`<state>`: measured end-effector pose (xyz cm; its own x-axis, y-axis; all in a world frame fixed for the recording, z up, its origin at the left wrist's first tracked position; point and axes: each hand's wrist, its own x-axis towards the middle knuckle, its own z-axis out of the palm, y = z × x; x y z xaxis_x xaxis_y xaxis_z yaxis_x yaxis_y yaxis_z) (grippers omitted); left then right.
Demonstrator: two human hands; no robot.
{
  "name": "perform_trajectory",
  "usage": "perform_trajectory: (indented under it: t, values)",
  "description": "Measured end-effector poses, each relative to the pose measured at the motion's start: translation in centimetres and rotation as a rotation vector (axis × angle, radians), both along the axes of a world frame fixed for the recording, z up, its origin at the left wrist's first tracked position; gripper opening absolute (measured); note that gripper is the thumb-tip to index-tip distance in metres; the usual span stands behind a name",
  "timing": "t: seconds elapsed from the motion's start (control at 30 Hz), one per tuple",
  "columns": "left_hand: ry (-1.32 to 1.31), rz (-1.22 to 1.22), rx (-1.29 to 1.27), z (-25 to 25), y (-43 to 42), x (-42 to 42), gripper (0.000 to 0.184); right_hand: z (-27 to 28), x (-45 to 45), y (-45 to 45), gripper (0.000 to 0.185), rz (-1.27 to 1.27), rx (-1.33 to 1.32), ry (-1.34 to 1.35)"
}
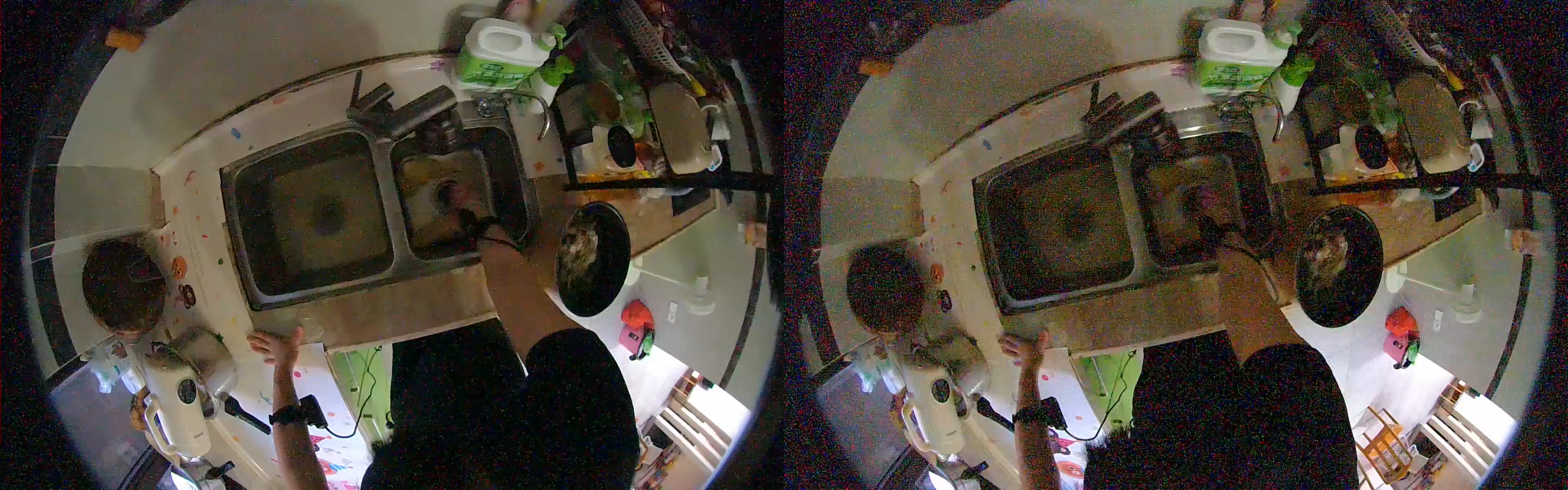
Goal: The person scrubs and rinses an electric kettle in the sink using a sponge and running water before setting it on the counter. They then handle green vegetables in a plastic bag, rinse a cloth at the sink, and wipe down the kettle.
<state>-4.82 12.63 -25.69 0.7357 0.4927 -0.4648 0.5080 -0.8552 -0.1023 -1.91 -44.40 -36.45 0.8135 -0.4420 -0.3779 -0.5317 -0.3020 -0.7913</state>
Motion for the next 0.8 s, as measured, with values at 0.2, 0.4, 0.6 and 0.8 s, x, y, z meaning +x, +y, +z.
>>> perform_trajectory:
  t: [0.2,0.4,0.6,0.8]
  values:
    - [0.033,-0.029,0.0,1.2,-0.1,0.4,0.135,0.5,4.1,0.2,0.045,0.194,-0.078,-0.034]
    - [0.096,-0.07,0.026,-2.0,2.8,-0.2,0.136,-1.7,8.0,2.6,0.045,0.4,-0.274,0.021]
    - [0.122,0.014,-0.083,0.5,1.0,0.5,0.137,-4.6,6.5,4.4,0.044,0.391,-0.449,0.076]
    - [-0.11,-0.379,-0.201,-3.2,2.9,2.0,0.12,2.0,3.8,4.0,0.043,0.215,-0.384,-0.073]
